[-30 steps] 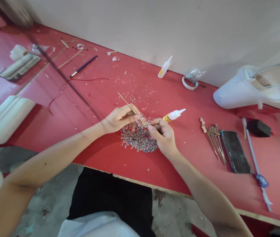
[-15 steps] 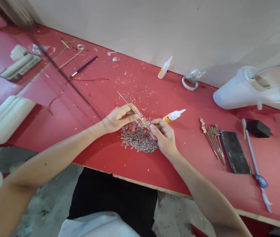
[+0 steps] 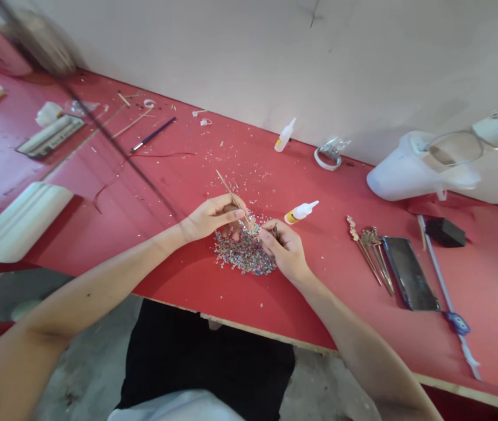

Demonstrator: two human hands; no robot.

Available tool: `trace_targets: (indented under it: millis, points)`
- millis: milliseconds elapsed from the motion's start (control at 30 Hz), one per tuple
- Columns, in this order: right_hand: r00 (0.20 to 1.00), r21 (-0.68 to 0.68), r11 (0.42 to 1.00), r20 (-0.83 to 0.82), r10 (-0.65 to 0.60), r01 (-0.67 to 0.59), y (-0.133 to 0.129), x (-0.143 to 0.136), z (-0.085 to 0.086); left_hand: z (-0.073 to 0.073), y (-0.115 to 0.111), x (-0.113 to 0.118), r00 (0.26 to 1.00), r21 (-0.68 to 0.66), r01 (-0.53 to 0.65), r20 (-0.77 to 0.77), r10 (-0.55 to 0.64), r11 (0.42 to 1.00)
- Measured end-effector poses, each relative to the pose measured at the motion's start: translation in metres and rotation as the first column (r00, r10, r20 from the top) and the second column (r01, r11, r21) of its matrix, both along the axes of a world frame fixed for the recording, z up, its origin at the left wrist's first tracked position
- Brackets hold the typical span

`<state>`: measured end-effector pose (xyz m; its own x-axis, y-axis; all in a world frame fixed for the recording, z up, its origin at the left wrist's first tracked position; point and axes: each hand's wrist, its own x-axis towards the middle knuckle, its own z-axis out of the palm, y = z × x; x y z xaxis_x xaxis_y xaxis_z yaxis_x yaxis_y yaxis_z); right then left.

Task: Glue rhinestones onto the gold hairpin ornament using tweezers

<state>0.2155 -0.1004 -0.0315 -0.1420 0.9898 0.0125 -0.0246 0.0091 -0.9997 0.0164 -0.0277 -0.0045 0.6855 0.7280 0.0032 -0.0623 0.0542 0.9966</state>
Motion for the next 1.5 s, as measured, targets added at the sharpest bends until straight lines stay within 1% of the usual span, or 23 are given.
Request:
trace_targets:
  millis: [67, 167, 267, 433, 533, 700, 833, 933, 1100, 1200, 1300, 1400, 1500]
  points:
    - [1.0, 0.005, 1.0, -0.011, -0.009, 0.009, 0.001, 0.0, 0.0, 0.0, 0.001, 0.0, 1.0, 0.003, 0.023, -0.009, -0.023, 1.0]
    - [0.995, -0.007, 0.999, -0.098, -0.037, 0.036, 0.004, 0.002, -0.002, -0.001, 0.001, -0.001, 0.998, 0.03, 0.066, -0.027, -0.065, 0.997]
    - [0.985, -0.011, 0.997, -0.153, -0.075, 0.074, 0.007, 0.002, -0.005, -0.003, 0.001, -0.002, 0.996, 0.07, 0.069, -0.06, -0.064, 0.995]
    - [0.985, 0.003, 0.992, -0.125, -0.122, 0.124, 0.009, 0.001, -0.005, -0.001, -0.001, -0.003, 0.994, 0.139, 0.056, -0.104, -0.042, 0.989]
    - [0.986, 0.024, 0.99, -0.105, -0.133, 0.137, 0.01, 0.0, -0.006, 0.001, -0.002, -0.004, 0.993, 0.153, 0.061, -0.108, -0.044, 0.986]
    - [0.974, 0.052, 0.979, -0.121, -0.191, 0.198, 0.013, 0.0, -0.011, 0.001, -0.002, -0.004, 0.993, 0.168, 0.06, -0.109, -0.042, 0.984]
    - [0.972, 0.039, 0.978, -0.124, -0.198, 0.204, 0.013, 0.001, -0.014, -0.003, -0.001, -0.004, 0.992, 0.188, 0.069, -0.119, -0.047, 0.98]
    - [0.973, 0.015, 0.98, -0.123, -0.195, 0.199, 0.013, 0.0, -0.014, -0.008, 0.0, -0.004, 0.994, 0.219, 0.043, -0.106, -0.021, 0.975]
    - [0.953, 0.003, 0.969, -0.183, -0.241, 0.246, 0.016, -0.018, -0.015, -0.016, 0.003, -0.007, 0.997, 0.26, -0.009, -0.078, 0.03, 0.965]
    - [0.946, -0.018, 0.969, -0.215, -0.243, 0.245, 0.019, -0.034, -0.012, -0.017, 0.005, -0.01, 0.995, 0.302, -0.034, -0.083, 0.062, 0.953]
    - [0.938, -0.028, 0.971, -0.254, -0.237, 0.238, 0.023, -0.039, -0.004, -0.017, 0.006, -0.012, 0.993, 0.317, -0.052, -0.085, 0.083, 0.947]
    - [0.928, -0.008, 0.968, -0.283, -0.243, 0.251, 0.025, -0.028, 0.007, -0.014, 0.005, -0.013, 0.994, 0.318, -0.027, -0.095, 0.06, 0.948]
    - [0.94, -0.008, 0.969, -0.243, -0.242, 0.247, 0.023, -0.01, 0.011, -0.009, 0.003, -0.012, 0.993, 0.332, 0.02, -0.118, 0.021, 0.943]
